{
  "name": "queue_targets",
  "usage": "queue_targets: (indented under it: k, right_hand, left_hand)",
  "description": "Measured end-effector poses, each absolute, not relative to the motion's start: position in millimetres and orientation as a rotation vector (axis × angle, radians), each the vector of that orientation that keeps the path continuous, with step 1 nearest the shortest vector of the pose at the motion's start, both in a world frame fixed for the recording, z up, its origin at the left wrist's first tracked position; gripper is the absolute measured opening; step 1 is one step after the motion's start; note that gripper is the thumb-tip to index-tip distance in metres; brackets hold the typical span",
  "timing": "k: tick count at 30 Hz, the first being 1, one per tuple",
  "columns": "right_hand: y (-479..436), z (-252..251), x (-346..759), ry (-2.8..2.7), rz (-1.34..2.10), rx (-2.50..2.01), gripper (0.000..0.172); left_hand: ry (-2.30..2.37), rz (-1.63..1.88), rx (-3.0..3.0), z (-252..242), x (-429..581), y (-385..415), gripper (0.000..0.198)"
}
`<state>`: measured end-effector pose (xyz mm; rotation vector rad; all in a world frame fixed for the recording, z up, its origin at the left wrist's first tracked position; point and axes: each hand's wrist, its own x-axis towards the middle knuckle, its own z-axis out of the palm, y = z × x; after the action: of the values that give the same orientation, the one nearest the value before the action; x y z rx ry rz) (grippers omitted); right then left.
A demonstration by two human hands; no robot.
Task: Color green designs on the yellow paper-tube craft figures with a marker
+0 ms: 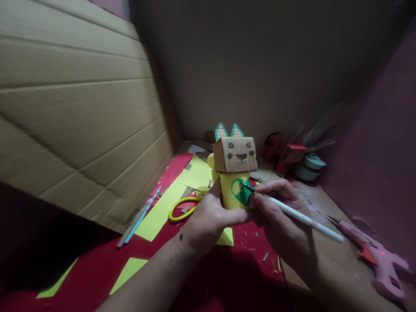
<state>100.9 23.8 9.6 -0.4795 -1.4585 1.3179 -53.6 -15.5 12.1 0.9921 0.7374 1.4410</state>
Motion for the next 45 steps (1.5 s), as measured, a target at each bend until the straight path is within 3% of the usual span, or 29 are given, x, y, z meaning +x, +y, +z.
queue_targets:
  k: [7, 20, 45]
  right_hand:
    - [24.1, 8.7, 101.4, -1.451, 1.317, -0.453, 0.004]
    - [26.1, 8.3, 102.2, -1.451, 1.339, -0.421, 0.005]
    - [25.5, 7.9, 102.1, -1.448, 1.341, -0.438, 0.006]
  left_hand:
    - [0.712, 1.446, 0.978, 10.4, -52.9, -14.7, 0.042]
    - [0.674, 1.436, 0.943, 12.0, -52.9, -14.0, 0.063]
    - [0.611, 1.462, 0.933, 15.2, -51.9, -13.5, 0.061]
